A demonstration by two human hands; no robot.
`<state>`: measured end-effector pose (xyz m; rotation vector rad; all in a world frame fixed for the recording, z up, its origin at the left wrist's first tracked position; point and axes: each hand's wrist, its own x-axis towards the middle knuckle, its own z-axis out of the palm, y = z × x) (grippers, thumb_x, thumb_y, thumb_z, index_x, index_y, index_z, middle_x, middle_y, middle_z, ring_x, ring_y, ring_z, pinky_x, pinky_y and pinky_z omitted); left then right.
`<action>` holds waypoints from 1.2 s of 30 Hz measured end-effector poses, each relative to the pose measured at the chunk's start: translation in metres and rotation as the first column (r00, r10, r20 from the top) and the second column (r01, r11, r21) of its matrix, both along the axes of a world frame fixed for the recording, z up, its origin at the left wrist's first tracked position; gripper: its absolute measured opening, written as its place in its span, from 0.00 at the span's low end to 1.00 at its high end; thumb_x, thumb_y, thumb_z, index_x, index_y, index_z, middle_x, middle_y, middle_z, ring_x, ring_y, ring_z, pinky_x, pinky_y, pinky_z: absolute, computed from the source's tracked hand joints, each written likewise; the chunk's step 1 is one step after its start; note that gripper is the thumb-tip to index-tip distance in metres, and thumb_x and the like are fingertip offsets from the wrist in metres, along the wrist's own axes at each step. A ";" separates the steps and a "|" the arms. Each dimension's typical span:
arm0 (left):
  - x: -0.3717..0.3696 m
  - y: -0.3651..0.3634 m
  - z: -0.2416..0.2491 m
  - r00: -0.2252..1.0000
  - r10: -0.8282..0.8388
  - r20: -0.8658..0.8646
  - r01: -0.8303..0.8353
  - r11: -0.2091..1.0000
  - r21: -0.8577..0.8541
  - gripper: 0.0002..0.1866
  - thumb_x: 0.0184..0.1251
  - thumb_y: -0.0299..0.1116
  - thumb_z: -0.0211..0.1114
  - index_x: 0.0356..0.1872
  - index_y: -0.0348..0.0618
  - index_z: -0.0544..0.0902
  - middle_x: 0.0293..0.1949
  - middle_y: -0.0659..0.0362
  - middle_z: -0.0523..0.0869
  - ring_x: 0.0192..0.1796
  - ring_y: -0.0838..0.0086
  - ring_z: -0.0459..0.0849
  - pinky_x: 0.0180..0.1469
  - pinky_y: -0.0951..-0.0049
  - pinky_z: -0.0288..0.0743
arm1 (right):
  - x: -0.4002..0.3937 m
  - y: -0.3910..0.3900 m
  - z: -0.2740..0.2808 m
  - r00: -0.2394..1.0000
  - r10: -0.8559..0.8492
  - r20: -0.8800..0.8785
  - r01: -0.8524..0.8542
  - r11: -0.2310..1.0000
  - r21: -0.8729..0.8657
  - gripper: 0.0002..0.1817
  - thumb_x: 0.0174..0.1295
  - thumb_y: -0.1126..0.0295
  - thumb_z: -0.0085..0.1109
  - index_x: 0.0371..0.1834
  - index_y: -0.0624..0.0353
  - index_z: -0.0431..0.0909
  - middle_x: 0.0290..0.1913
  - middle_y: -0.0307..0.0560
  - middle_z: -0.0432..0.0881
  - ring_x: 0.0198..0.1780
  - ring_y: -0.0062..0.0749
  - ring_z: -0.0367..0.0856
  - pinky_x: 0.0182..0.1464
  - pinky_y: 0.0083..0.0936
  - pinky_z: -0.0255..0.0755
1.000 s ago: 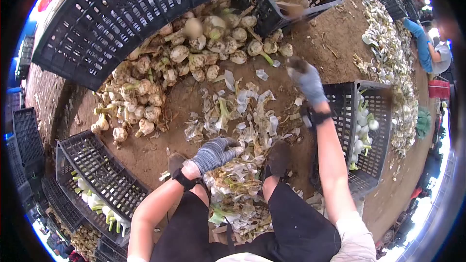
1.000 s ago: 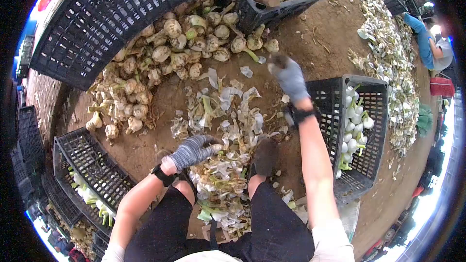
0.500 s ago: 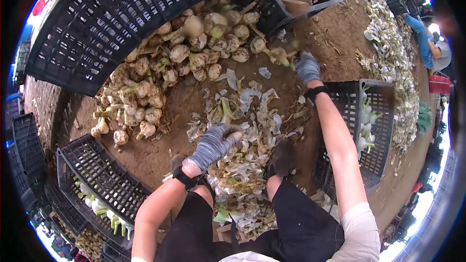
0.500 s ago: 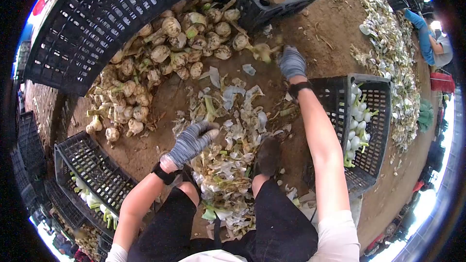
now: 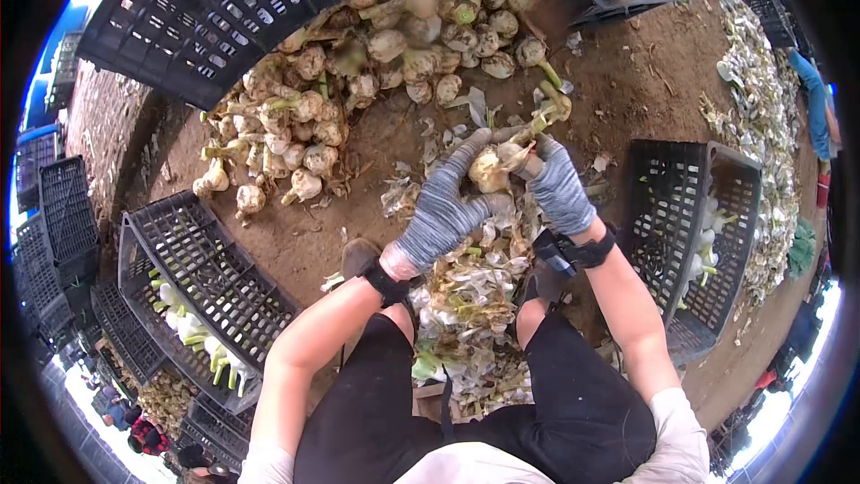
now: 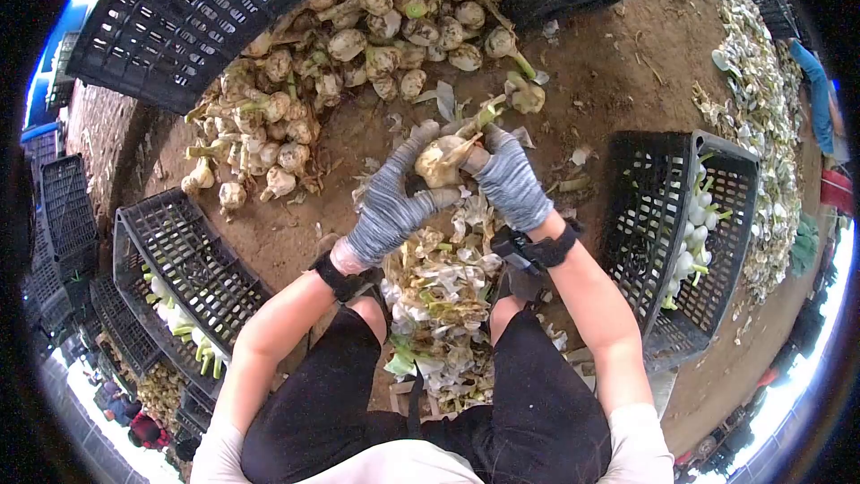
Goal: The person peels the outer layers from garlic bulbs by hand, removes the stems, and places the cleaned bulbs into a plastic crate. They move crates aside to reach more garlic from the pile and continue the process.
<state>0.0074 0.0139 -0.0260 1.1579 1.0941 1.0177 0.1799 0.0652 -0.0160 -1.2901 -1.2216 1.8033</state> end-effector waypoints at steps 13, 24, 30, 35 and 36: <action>-0.005 -0.011 0.008 0.921 0.203 0.333 -0.129 0.964 -0.232 0.34 0.52 0.37 0.75 0.60 0.40 0.69 0.54 0.55 0.77 0.56 0.71 0.76 0.58 0.69 0.73 | 0.008 0.000 0.014 0.993 0.118 -0.006 -0.118 0.993 -0.012 0.14 0.58 0.69 0.62 0.44 0.64 0.79 0.40 0.41 0.83 0.41 0.20 0.78 0.45 0.20 0.73; -0.043 0.012 -0.026 0.483 0.178 0.857 0.810 0.280 -0.515 0.38 0.63 0.69 0.43 0.39 0.39 0.82 0.10 0.62 0.70 0.09 0.82 0.63 0.09 0.82 0.56 | 0.009 -0.031 0.007 0.986 0.166 -0.021 -0.165 0.985 0.051 0.15 0.58 0.68 0.62 0.47 0.61 0.78 0.40 0.41 0.83 0.41 0.19 0.78 0.47 0.21 0.73; -0.034 0.007 0.005 0.981 0.189 -0.053 -0.187 0.981 0.044 0.24 0.67 0.52 0.56 0.48 0.41 0.81 0.31 0.64 0.81 0.37 0.82 0.78 0.41 0.81 0.72 | 0.011 -0.035 -0.008 0.994 0.062 0.093 -0.075 0.988 0.137 0.12 0.61 0.71 0.55 0.47 0.62 0.77 0.39 0.41 0.83 0.40 0.24 0.80 0.46 0.24 0.73; -0.030 0.008 0.022 0.954 -0.034 -0.298 0.017 0.998 -0.061 0.14 0.54 0.25 0.71 0.43 0.41 0.81 0.37 0.62 0.83 0.41 0.79 0.80 0.46 0.78 0.75 | -0.001 -0.035 0.000 0.966 -0.013 0.260 -0.094 0.915 0.392 0.11 0.63 0.70 0.54 0.47 0.61 0.75 0.39 0.41 0.81 0.41 0.25 0.79 0.46 0.23 0.73; -0.033 0.011 0.025 0.953 -0.078 -0.294 0.067 0.997 -0.047 0.11 0.56 0.26 0.70 0.40 0.40 0.81 0.39 0.60 0.84 0.42 0.79 0.80 0.48 0.76 0.74 | 0.005 -0.035 -0.007 0.983 0.017 0.184 -0.067 0.962 0.266 0.12 0.63 0.69 0.53 0.48 0.61 0.74 0.40 0.42 0.81 0.42 0.25 0.79 0.47 0.23 0.73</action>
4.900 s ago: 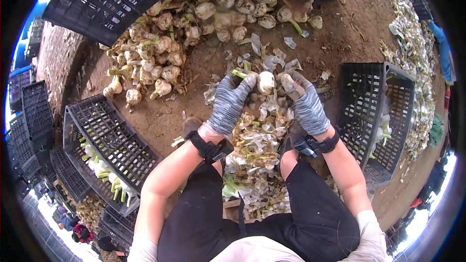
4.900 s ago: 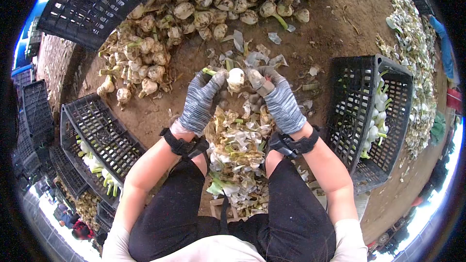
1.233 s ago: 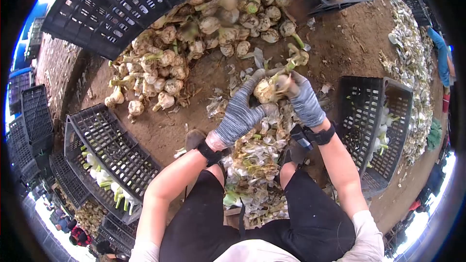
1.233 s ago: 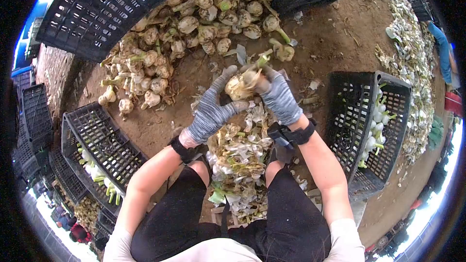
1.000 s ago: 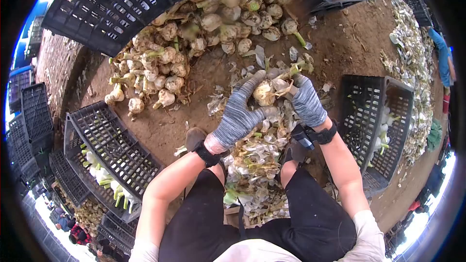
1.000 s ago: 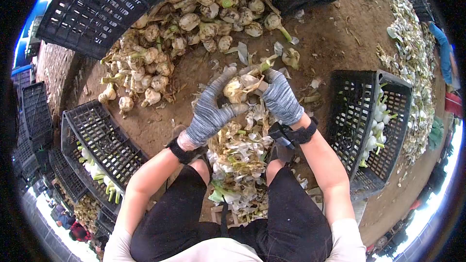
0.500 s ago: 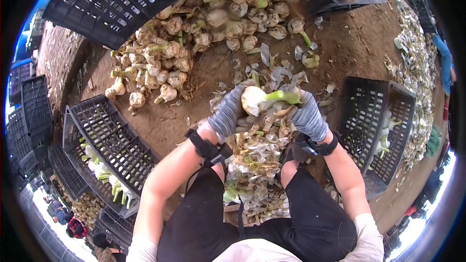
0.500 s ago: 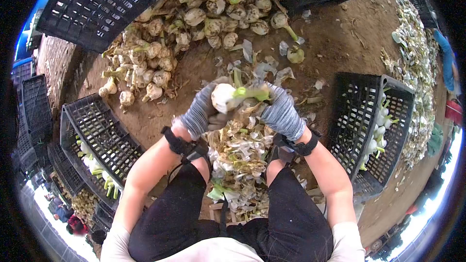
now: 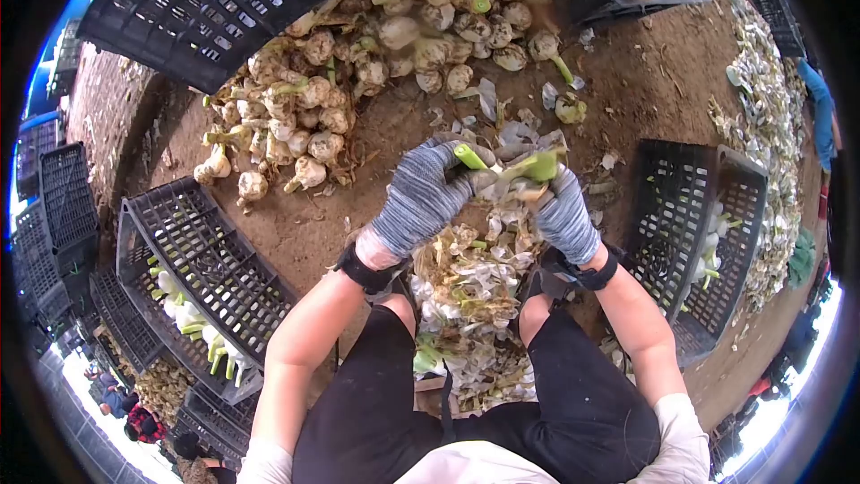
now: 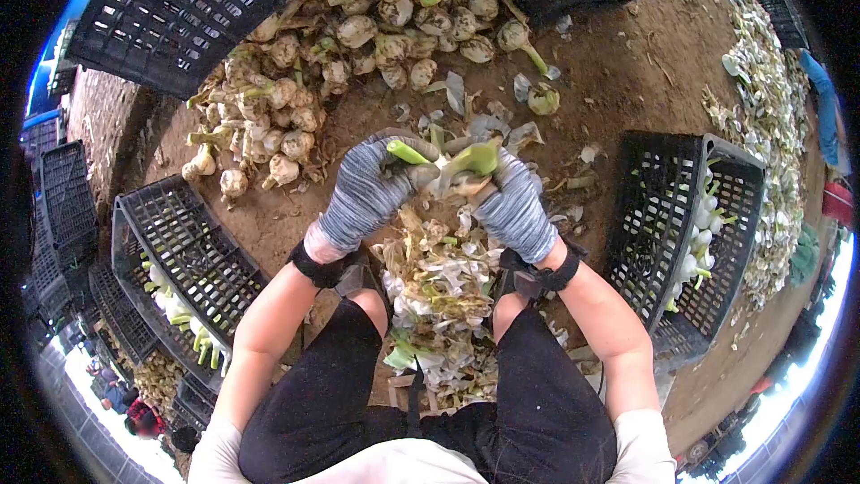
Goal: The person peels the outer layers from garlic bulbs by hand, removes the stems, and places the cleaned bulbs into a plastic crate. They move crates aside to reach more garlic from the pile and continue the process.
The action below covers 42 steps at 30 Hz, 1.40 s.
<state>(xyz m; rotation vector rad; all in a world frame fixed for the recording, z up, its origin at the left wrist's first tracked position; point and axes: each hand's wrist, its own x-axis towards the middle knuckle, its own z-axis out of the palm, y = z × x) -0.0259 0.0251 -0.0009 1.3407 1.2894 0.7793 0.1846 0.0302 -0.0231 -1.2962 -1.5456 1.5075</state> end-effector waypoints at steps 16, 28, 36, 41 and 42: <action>-0.003 -0.015 -0.035 0.456 0.574 0.680 0.026 0.755 -0.655 0.13 0.64 0.33 0.64 0.47 0.38 0.77 0.41 0.57 0.84 0.40 0.76 0.85 0.43 0.77 0.82 | 0.010 -0.030 0.017 0.936 0.137 -0.324 -0.322 0.707 -0.629 0.23 0.60 0.64 0.60 0.57 0.64 0.70 0.43 0.42 0.79 0.39 0.23 0.78 0.40 0.22 0.74; 0.007 -0.014 -0.024 0.769 0.585 0.257 -0.381 0.742 -0.552 0.10 0.63 0.35 0.66 0.37 0.39 0.79 0.27 0.62 0.82 0.25 0.83 0.78 0.25 0.82 0.73 | 0.039 0.006 0.014 0.605 0.035 0.796 -0.378 0.892 0.248 0.23 0.56 0.71 0.61 0.56 0.61 0.71 0.42 0.43 0.79 0.44 0.32 0.78 0.50 0.26 0.71; 0.014 -0.014 -0.020 0.913 0.399 0.090 -0.376 0.905 -0.196 0.09 0.62 0.34 0.67 0.35 0.39 0.79 0.27 0.63 0.82 0.31 0.83 0.78 0.34 0.79 0.74 | -0.013 -0.004 0.018 0.998 0.023 0.050 -0.022 1.000 -0.020 0.19 0.57 0.68 0.62 0.51 0.60 0.74 0.40 0.45 0.79 0.42 0.27 0.77 0.46 0.25 0.72; 0.018 -0.021 -0.025 0.957 0.290 0.004 -0.290 0.956 0.051 0.10 0.60 0.34 0.69 0.34 0.40 0.79 0.25 0.62 0.83 0.28 0.82 0.78 0.31 0.76 0.73 | -0.014 0.005 0.021 0.882 0.160 0.443 -0.286 0.929 0.234 0.15 0.49 0.70 0.63 0.41 0.61 0.76 0.37 0.55 0.79 0.39 0.46 0.80 0.42 0.33 0.74; 0.016 -0.022 -0.024 0.965 0.263 -0.001 -0.263 0.963 0.052 0.09 0.60 0.34 0.69 0.34 0.40 0.79 0.26 0.64 0.81 0.28 0.83 0.77 0.32 0.79 0.72 | -0.013 0.004 0.022 0.937 0.064 0.342 -0.151 0.960 0.234 0.11 0.52 0.69 0.60 0.38 0.61 0.77 0.33 0.57 0.79 0.37 0.50 0.79 0.41 0.35 0.73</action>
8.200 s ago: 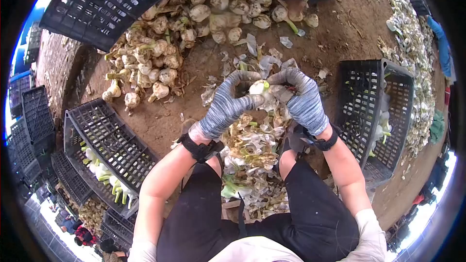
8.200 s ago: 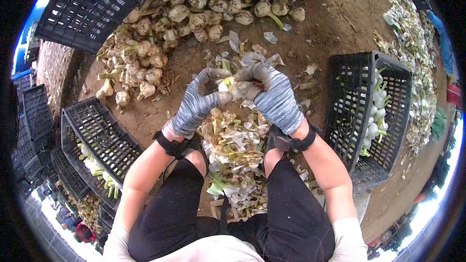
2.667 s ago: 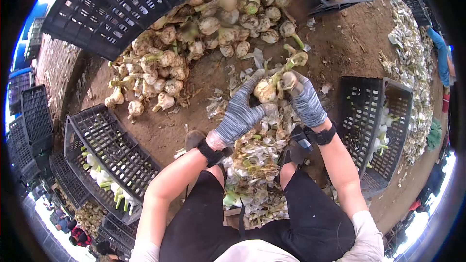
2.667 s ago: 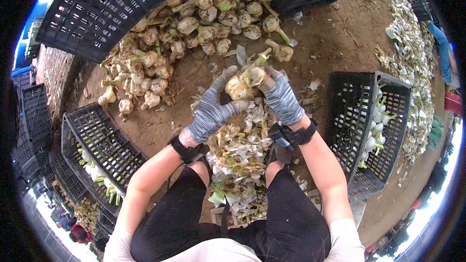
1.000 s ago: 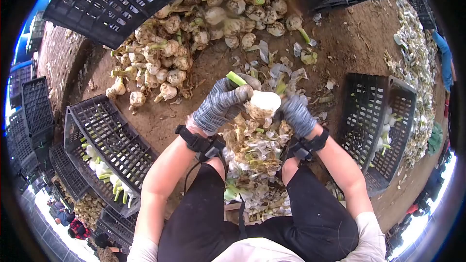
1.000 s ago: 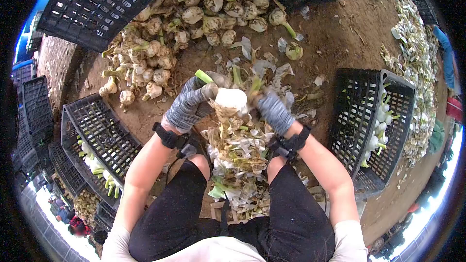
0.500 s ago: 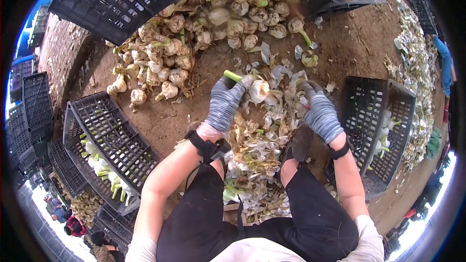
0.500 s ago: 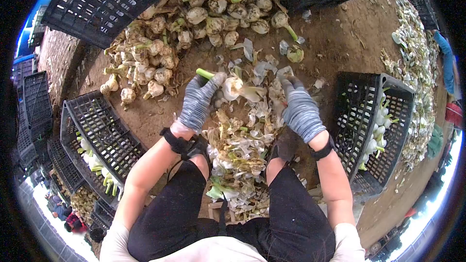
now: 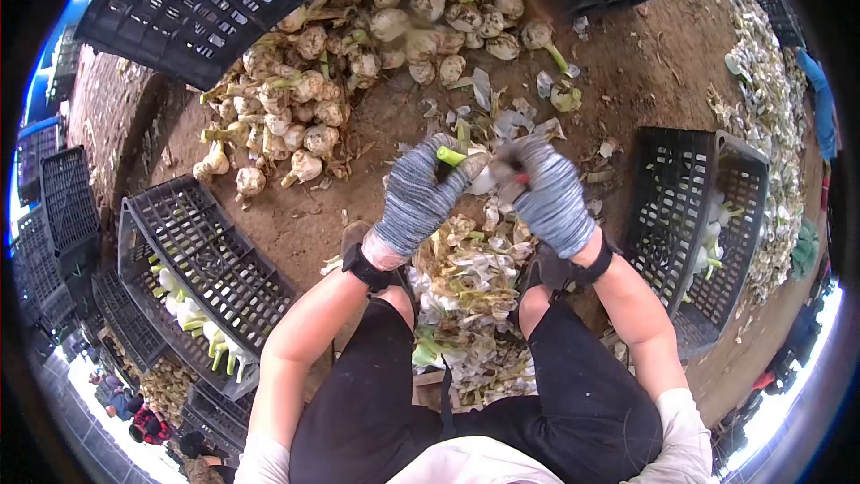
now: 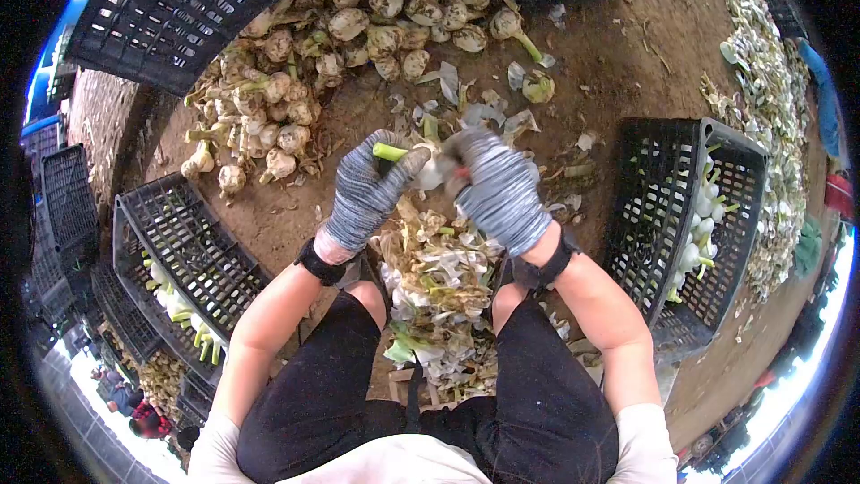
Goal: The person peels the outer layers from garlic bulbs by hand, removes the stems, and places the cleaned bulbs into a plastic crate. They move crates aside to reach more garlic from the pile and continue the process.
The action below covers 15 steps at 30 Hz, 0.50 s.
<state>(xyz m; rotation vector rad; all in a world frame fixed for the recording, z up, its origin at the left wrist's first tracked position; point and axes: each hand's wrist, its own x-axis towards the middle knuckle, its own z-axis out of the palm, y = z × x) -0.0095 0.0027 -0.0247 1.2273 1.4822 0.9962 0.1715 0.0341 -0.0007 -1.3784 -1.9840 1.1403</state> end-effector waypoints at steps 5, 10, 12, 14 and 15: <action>-0.008 -0.005 0.012 0.946 0.020 0.322 0.042 0.982 -0.182 0.10 0.63 0.37 0.66 0.37 0.43 0.77 0.27 0.66 0.79 0.27 0.84 0.75 0.31 0.83 0.70 | 0.038 0.011 -0.033 0.962 -0.125 0.241 0.130 0.991 -0.007 0.09 0.53 0.69 0.59 0.33 0.63 0.75 0.29 0.59 0.78 0.35 0.55 0.78 0.38 0.40 0.73; -0.006 -0.007 0.015 0.654 0.336 0.678 0.000 0.896 -0.445 0.12 0.64 0.41 0.65 0.40 0.47 0.76 0.27 0.66 0.78 0.27 0.83 0.77 0.28 0.82 0.70 | 0.047 0.003 -0.033 0.766 0.306 0.565 -0.234 0.952 -0.198 0.18 0.53 0.76 0.53 0.49 0.61 0.72 0.44 0.61 0.78 0.42 0.57 0.78 0.43 0.43 0.74; -0.006 -0.006 0.014 0.616 0.382 0.689 0.005 0.873 -0.488 0.12 0.64 0.42 0.65 0.40 0.47 0.76 0.27 0.67 0.78 0.27 0.83 0.76 0.28 0.82 0.71 | 0.043 0.001 -0.024 0.888 0.243 0.390 -0.231 0.970 -0.079 0.34 0.52 0.77 0.55 0.67 0.55 0.62 0.60 0.60 0.70 0.52 0.54 0.76 0.51 0.41 0.73; -0.009 -0.007 -0.004 0.579 0.389 0.717 0.052 0.859 -0.509 0.13 0.65 0.44 0.63 0.39 0.46 0.76 0.26 0.66 0.77 0.24 0.83 0.74 0.26 0.81 0.71 | 0.025 0.001 0.011 0.986 0.160 0.056 -0.142 0.961 -0.236 0.34 0.53 0.75 0.58 0.67 0.55 0.62 0.60 0.59 0.70 0.51 0.49 0.78 0.51 0.38 0.74; -0.008 -0.006 -0.006 0.579 0.388 0.717 0.054 0.860 -0.508 0.13 0.65 0.44 0.63 0.39 0.46 0.76 0.26 0.66 0.77 0.24 0.83 0.74 0.26 0.81 0.71 | 0.016 0.000 0.022 0.965 -0.004 -0.262 -0.107 0.908 -0.405 0.34 0.53 0.73 0.60 0.67 0.54 0.62 0.60 0.58 0.71 0.50 0.43 0.79 0.50 0.35 0.74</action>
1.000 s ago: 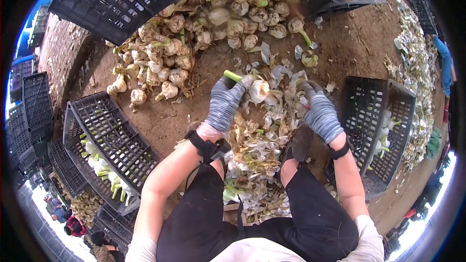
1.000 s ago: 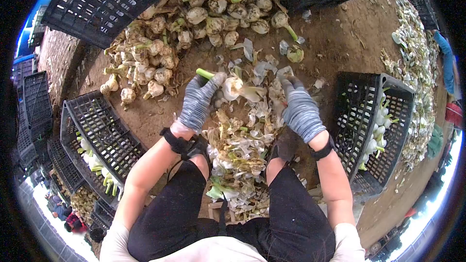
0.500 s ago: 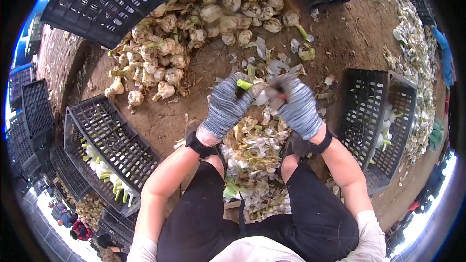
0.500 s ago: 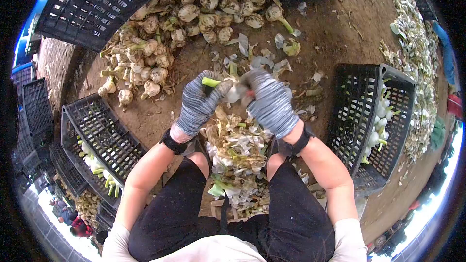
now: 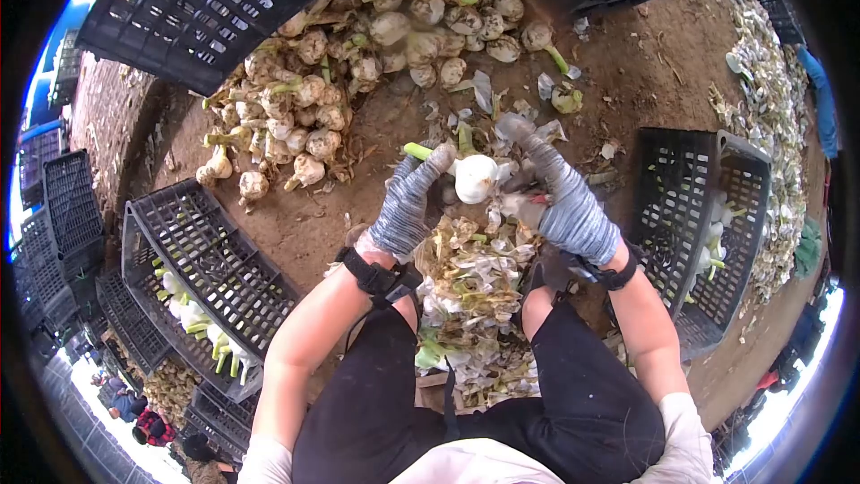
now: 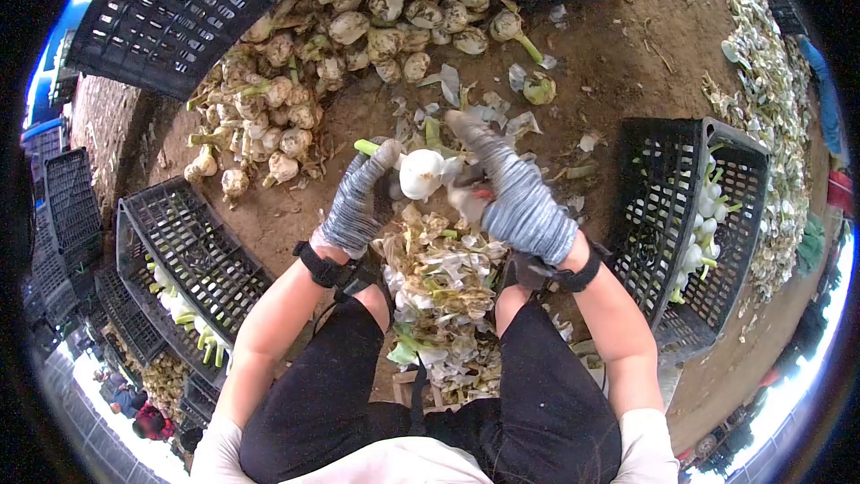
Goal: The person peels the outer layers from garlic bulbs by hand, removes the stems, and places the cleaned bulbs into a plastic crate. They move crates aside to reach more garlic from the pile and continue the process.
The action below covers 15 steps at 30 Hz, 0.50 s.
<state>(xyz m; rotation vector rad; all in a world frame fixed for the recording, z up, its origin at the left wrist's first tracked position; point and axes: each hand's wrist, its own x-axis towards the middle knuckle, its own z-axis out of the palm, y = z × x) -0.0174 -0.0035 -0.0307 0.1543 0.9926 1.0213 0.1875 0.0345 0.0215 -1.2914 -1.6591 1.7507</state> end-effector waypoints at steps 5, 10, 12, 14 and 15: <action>0.001 0.003 -0.007 0.971 0.088 0.222 -0.041 0.978 -0.206 0.14 0.68 0.42 0.59 0.42 0.42 0.79 0.29 0.62 0.82 0.20 0.84 0.72 0.19 0.83 0.67 | -0.005 -0.004 0.017 0.986 0.153 0.065 -0.137 0.968 -0.209 0.16 0.58 0.69 0.61 0.50 0.59 0.79 0.40 0.49 0.84 0.45 0.28 0.80 0.50 0.26 0.72; -0.001 0.004 -0.007 0.962 0.152 0.226 -0.081 0.953 -0.292 0.15 0.68 0.41 0.59 0.45 0.40 0.79 0.31 0.60 0.84 0.20 0.83 0.73 0.17 0.83 0.66 | 0.008 -0.001 0.020 0.882 0.470 -0.027 -0.459 0.846 -0.271 0.23 0.57 0.59 0.64 0.53 0.60 0.78 0.41 0.46 0.83 0.44 0.29 0.80 0.48 0.28 0.72; -0.001 0.003 -0.011 0.993 0.063 0.105 -0.039 0.977 -0.211 0.14 0.67 0.42 0.60 0.41 0.41 0.79 0.26 0.61 0.83 0.19 0.83 0.74 0.16 0.83 0.65 | -0.004 0.013 0.022 0.734 0.315 0.602 -0.395 0.919 0.002 0.20 0.56 0.62 0.65 0.49 0.60 0.78 0.38 0.46 0.82 0.41 0.27 0.79 0.45 0.27 0.71; 0.002 0.002 -0.013 0.999 0.029 -0.035 -0.034 0.988 -0.152 0.14 0.67 0.43 0.60 0.39 0.42 0.78 0.23 0.61 0.81 0.18 0.82 0.74 0.16 0.83 0.64 | -0.005 0.014 -0.013 0.923 0.097 0.373 -0.163 0.975 0.148 0.18 0.55 0.63 0.66 0.46 0.61 0.77 0.36 0.46 0.81 0.38 0.26 0.78 0.43 0.27 0.72; 0.005 0.002 -0.008 0.984 0.004 -0.177 -0.021 0.995 -0.096 0.13 0.67 0.43 0.60 0.38 0.43 0.77 0.20 0.62 0.80 0.17 0.82 0.74 0.15 0.82 0.64 | -0.009 0.014 -0.020 0.987 -0.129 0.090 0.107 0.969 0.222 0.17 0.55 0.64 0.66 0.43 0.62 0.77 0.33 0.45 0.80 0.36 0.26 0.77 0.42 0.27 0.72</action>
